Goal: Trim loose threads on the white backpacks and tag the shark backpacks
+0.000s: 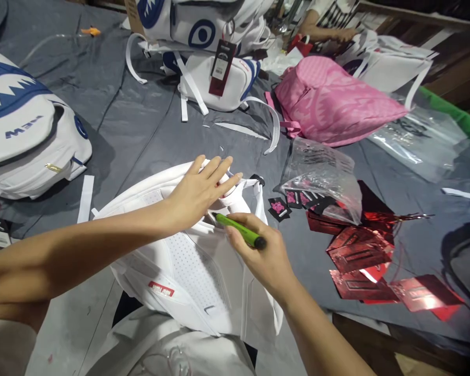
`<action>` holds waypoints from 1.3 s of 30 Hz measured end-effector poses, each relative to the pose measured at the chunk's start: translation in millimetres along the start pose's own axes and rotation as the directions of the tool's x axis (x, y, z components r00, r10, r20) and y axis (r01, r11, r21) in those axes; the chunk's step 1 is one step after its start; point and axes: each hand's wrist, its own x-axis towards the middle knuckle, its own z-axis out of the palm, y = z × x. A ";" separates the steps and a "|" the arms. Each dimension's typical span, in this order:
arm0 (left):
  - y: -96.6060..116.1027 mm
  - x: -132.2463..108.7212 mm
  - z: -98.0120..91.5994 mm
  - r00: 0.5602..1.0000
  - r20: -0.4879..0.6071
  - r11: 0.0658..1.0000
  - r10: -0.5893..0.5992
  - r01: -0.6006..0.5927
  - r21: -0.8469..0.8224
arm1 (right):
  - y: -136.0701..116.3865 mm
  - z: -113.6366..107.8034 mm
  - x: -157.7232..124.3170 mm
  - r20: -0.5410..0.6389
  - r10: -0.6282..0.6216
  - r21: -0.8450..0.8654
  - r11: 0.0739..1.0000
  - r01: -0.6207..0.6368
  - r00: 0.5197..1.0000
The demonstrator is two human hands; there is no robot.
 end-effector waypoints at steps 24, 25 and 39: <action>0.4 -3.1 -2.2 0.990 0.048 0.987 -0.134 0.137 -0.082 | -15.2 -7.7 26.6 0.440 -0.173 -0.464 0.796 0.388 0.881; 0.1 -3.3 -1.7 0.990 0.045 0.988 -0.130 0.134 -0.078 | -14.9 -7.7 26.4 0.440 -0.180 -0.461 0.795 0.393 0.880; -0.1 -4.3 -3.4 0.991 0.047 0.988 -0.128 0.131 -0.075 | 2.0 19.3 -1.0 0.018 -0.148 -0.264 0.953 0.148 0.989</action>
